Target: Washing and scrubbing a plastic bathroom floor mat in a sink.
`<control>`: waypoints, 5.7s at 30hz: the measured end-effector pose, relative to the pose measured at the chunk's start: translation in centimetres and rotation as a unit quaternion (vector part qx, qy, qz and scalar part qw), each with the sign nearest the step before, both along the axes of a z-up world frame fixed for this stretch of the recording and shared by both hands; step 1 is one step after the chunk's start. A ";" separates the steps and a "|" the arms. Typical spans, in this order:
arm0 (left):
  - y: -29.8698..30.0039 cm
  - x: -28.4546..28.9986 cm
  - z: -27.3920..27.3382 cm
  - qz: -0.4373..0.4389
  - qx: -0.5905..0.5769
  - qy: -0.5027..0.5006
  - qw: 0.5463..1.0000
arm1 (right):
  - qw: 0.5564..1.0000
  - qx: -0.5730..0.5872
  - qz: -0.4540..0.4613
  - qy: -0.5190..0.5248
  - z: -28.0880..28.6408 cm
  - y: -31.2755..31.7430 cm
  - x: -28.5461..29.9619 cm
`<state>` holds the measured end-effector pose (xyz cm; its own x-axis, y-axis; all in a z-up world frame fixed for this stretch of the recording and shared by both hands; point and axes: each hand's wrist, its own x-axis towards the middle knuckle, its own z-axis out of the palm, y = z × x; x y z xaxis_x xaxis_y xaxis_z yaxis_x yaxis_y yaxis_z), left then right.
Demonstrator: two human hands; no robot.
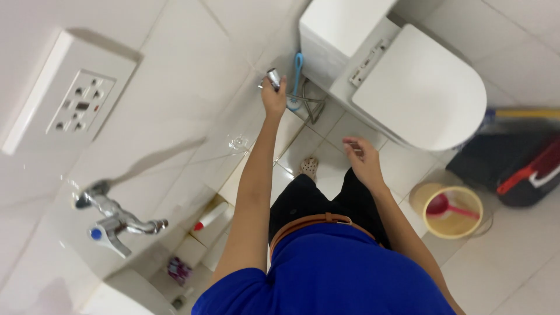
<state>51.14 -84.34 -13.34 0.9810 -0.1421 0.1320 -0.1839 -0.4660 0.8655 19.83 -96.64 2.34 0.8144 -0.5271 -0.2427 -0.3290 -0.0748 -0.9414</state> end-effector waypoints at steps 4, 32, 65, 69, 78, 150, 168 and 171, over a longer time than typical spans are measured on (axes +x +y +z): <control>-0.3 0.7 -2.0 0.034 0.042 -0.026 0.998 | 0.996 0.004 0.095 -0.004 1.2 -3.5 2.4; -4.4 -37.3 13.5 0.424 -0.190 0.130 0.876 | 0.759 -0.080 0.626 -0.159 -3.6 -2.9 0.3; -0.5 -57.5 16.5 0.490 -0.219 0.109 0.837 | 0.776 -0.138 0.589 -0.179 -3.9 4.3 -6.2; -1.2 -57.0 15.3 0.496 -0.221 0.107 0.833 | 0.762 -0.116 0.615 -0.166 -4.0 3.3 -6.3; -2.6 -55.4 16.1 0.504 -0.233 0.127 0.822 | 0.734 -0.126 0.655 -0.128 -4.5 1.3 -4.1; -13.2 -45.3 12.4 0.507 -0.443 0.176 0.719 | 0.730 -0.099 0.676 -0.011 -6.4 -4.0 -5.0; -11.9 -44.5 9.0 0.465 -0.396 0.176 0.772 | 0.796 -0.135 0.589 -0.036 -10.7 -4.7 -5.3; -13.9 -42.1 7.3 0.384 -0.408 0.284 0.778 | 0.831 -0.178 0.526 -0.028 -12.1 -8.9 -4.1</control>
<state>8.99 -98.23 -6.09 0.6685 0.4177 -0.6154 0.3981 0.4979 0.7705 15.74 -105.54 -9.80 0.8746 0.4540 -0.1700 0.1388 -0.5705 -0.8095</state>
